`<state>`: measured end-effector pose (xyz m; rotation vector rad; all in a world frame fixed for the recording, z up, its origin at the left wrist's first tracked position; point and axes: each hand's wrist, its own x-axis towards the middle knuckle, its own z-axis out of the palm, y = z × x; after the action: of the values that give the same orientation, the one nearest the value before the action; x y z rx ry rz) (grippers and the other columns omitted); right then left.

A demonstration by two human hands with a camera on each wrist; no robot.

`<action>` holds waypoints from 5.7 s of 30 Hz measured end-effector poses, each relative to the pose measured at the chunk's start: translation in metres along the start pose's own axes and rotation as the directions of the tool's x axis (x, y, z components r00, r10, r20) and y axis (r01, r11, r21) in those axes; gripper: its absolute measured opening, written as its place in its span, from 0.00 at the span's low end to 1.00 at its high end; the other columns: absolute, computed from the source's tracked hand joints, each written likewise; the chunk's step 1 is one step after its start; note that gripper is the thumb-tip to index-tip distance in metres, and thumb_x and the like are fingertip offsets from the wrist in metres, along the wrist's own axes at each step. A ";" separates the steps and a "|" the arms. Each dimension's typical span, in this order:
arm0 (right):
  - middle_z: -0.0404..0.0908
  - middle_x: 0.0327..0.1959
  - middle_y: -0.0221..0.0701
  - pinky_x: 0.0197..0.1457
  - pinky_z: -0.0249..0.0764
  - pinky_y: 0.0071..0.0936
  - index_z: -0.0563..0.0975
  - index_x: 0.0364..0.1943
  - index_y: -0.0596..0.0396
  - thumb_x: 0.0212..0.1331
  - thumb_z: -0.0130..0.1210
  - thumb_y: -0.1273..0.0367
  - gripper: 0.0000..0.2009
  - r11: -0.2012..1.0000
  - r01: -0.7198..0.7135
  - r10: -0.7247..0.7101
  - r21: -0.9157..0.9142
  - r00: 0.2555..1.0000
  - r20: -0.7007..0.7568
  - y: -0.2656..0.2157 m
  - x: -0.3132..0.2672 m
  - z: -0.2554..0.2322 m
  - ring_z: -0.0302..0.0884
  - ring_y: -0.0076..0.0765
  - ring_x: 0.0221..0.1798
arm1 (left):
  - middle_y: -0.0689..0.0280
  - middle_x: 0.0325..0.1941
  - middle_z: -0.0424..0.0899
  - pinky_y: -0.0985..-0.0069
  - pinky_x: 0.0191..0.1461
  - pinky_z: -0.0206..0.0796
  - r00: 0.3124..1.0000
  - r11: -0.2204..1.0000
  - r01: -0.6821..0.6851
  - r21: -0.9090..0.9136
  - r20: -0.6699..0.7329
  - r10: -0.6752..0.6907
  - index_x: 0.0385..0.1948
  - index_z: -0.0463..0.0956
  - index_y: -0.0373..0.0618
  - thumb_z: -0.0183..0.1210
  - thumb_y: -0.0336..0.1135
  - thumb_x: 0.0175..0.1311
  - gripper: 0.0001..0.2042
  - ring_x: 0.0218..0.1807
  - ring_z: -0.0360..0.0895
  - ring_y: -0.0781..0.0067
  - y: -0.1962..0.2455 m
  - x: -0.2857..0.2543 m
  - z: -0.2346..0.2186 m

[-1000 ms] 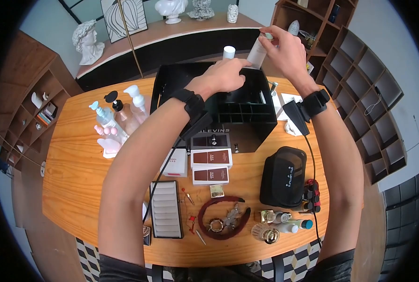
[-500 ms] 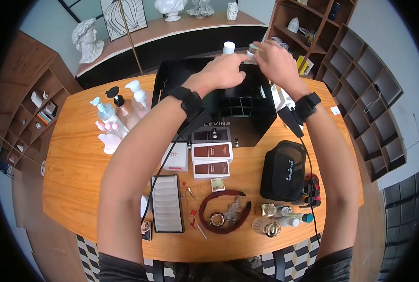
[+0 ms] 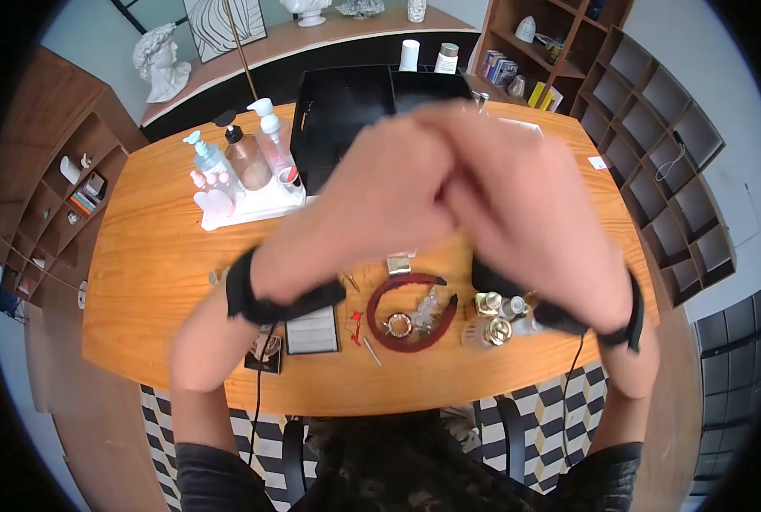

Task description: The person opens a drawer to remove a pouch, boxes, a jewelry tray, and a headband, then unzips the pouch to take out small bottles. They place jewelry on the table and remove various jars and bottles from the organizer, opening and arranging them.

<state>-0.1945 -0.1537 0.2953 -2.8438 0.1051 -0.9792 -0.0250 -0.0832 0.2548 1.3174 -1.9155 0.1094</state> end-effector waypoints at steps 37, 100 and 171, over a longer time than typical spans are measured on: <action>0.82 0.35 0.38 0.36 0.79 0.37 0.83 0.51 0.58 0.59 0.68 0.71 0.16 0.756 -0.412 0.419 0.509 0.902 0.108 -0.092 -0.282 0.163 0.84 0.47 0.31 | 0.61 0.34 0.89 0.70 0.38 0.76 0.843 0.705 0.534 -0.467 0.357 -0.402 0.38 0.85 0.43 0.71 0.26 0.57 0.09 0.34 0.88 0.64 0.097 -0.266 0.160; 0.87 0.51 0.51 0.46 0.81 0.56 0.66 0.74 0.45 0.63 0.68 0.65 0.35 0.986 -0.167 0.160 -0.006 0.954 -0.254 0.087 0.053 0.062 0.86 0.69 0.47 | 0.47 0.52 0.86 0.55 0.58 0.76 0.892 0.919 0.213 -0.332 -0.317 -0.321 0.50 0.77 0.35 0.78 0.35 0.49 0.26 0.55 0.84 0.41 -0.115 0.048 0.037; 0.81 0.21 0.37 0.26 0.73 0.38 0.73 0.42 0.56 0.70 0.65 0.63 0.14 0.610 -0.570 0.567 0.551 0.799 0.199 -0.086 -0.297 0.176 0.83 0.45 0.22 | 0.55 0.27 0.82 0.64 0.34 0.74 0.833 0.703 0.500 -0.505 0.057 -0.551 0.29 0.73 0.41 0.66 0.24 0.63 0.09 0.28 0.84 0.54 0.106 -0.259 0.200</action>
<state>-0.3174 -0.0184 -0.0099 -2.0133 0.5677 -0.6897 -0.1851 0.0646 -0.0121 1.3966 -1.2787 -0.5758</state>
